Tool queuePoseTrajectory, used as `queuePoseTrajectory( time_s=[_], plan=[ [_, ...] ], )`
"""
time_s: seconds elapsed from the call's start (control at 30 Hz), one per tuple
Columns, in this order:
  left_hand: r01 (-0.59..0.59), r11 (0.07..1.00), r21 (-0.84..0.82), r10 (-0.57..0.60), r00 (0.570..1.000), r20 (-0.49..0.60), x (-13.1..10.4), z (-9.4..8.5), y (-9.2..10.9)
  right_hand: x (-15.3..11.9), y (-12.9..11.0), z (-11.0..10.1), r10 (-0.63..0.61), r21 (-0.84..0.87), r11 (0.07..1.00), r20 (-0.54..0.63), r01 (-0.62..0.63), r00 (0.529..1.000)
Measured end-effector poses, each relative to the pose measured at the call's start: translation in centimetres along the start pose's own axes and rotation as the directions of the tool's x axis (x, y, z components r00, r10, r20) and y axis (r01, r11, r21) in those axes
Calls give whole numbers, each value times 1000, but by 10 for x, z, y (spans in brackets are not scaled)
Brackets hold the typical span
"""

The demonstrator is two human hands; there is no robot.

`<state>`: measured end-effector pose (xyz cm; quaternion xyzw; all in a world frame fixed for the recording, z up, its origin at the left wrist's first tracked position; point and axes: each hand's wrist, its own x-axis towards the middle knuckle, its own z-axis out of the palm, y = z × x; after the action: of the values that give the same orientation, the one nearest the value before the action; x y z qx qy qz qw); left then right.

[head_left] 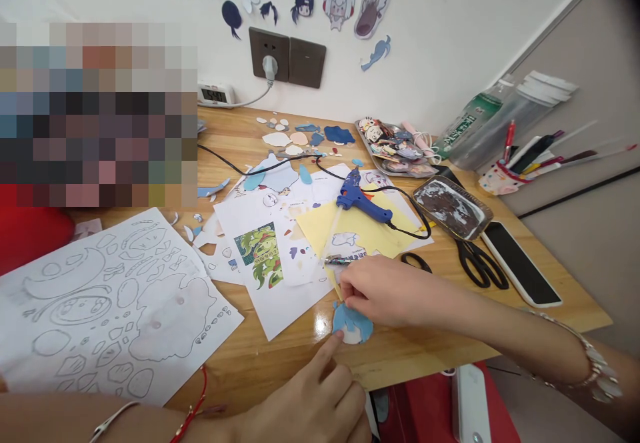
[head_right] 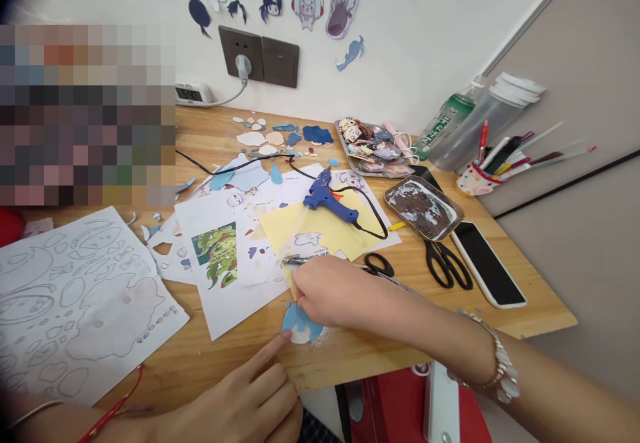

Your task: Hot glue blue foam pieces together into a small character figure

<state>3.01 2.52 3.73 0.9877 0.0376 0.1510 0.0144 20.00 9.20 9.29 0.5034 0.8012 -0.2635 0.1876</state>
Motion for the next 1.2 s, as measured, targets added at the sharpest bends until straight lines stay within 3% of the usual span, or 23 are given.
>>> queuePoseTrajectory(
  time_s=[0.2,0.3,0.4,0.57,0.67,0.77,0.83,0.87,0.9,0.93,1.0,1.03,1.13,1.2],
  plan=[
    [29,1000,3,-29,999,-38,0,6,0,-16,-3,13,83,67,995,-194,-72,978],
    [25,1000,-11,-26,997,-70,0,13,1,-27,-6,23,179,54,984,-243,-171,953],
    [25,1000,-10,-26,997,-78,0,18,2,-31,-9,33,194,27,980,-292,-195,937],
    [22,999,37,-20,997,-72,-2,21,5,-31,-6,46,219,208,967,-361,-150,907],
    [40,998,39,-37,997,-65,-2,18,5,-31,-4,49,250,342,930,-332,-131,909],
    [73,997,-22,-75,981,-177,0,8,-1,-32,-2,46,250,505,858,-255,-92,934],
    [131,982,-134,-168,932,-321,1,-3,-11,-32,1,38,250,616,786,-234,-56,939],
    [187,959,-213,-258,888,-381,2,-10,-18,-31,3,32,248,665,746,-238,-28,939],
    [248,914,-319,-374,821,-431,2,-16,-26,-30,4,26,239,706,708,-250,8,938],
    [339,822,-457,-529,751,-395,2,-22,-34,-28,6,19,225,740,671,-264,47,938],
    [478,561,-676,-765,612,-201,2,-31,-50,-21,8,5,192,786,605,-294,123,936],
    [470,436,-767,-808,579,-105,2,-33,-57,-16,8,-1,175,798,582,-311,156,934],
    [338,68,-939,-812,566,144,2,-31,-75,3,8,-14,147,802,544,-379,245,914],
    [293,-68,-954,-795,562,229,1,-27,-83,17,7,-18,136,806,504,-429,310,893]
  ],
)
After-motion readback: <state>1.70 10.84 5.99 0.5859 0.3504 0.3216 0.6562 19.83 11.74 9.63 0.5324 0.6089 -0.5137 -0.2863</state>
